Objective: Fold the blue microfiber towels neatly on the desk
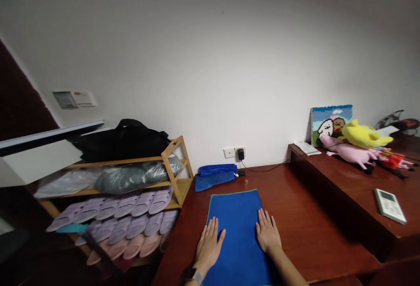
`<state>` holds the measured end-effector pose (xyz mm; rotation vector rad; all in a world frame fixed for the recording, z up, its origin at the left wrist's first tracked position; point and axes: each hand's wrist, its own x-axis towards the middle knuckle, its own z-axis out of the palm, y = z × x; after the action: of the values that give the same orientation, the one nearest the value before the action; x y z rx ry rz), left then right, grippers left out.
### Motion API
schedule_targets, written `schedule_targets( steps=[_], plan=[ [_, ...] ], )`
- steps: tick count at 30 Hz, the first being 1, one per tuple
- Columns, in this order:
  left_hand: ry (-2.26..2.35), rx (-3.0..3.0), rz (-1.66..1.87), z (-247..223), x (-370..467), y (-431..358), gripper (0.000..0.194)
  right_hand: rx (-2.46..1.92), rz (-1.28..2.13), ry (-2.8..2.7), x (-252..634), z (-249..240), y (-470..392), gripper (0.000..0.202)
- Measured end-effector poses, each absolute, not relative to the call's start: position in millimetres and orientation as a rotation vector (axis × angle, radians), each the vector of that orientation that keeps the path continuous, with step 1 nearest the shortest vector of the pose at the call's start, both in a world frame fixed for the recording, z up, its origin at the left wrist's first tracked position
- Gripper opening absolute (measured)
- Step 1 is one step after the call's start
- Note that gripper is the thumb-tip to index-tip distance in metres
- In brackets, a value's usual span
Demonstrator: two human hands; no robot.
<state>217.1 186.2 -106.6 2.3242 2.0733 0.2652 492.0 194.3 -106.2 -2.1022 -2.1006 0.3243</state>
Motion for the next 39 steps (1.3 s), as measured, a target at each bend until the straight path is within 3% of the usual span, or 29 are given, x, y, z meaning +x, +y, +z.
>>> schedule_targets(
  steps=[19,26,30,39],
  plan=[
    [2.133,2.390,0.265,-97.3,214.1,193.8,0.071,-2.045,0.359,-2.137,493.5,-99.6,158.4,0.071],
    [1.784,2.545,0.484,-91.3,312.9,170.2,0.066,-2.047,0.368,-2.143,495.0,-98.7,158.4,0.071],
    [1.684,2.493,0.422,-95.2,355.8,160.7,0.071,-2.033,0.341,-2.173,497.1,-103.9,160.4,0.068],
    [2.019,2.388,0.306,-108.4,229.8,148.1,0.074,-2.027,0.354,-2.108,495.6,-102.2,158.0,0.069]
  ],
)
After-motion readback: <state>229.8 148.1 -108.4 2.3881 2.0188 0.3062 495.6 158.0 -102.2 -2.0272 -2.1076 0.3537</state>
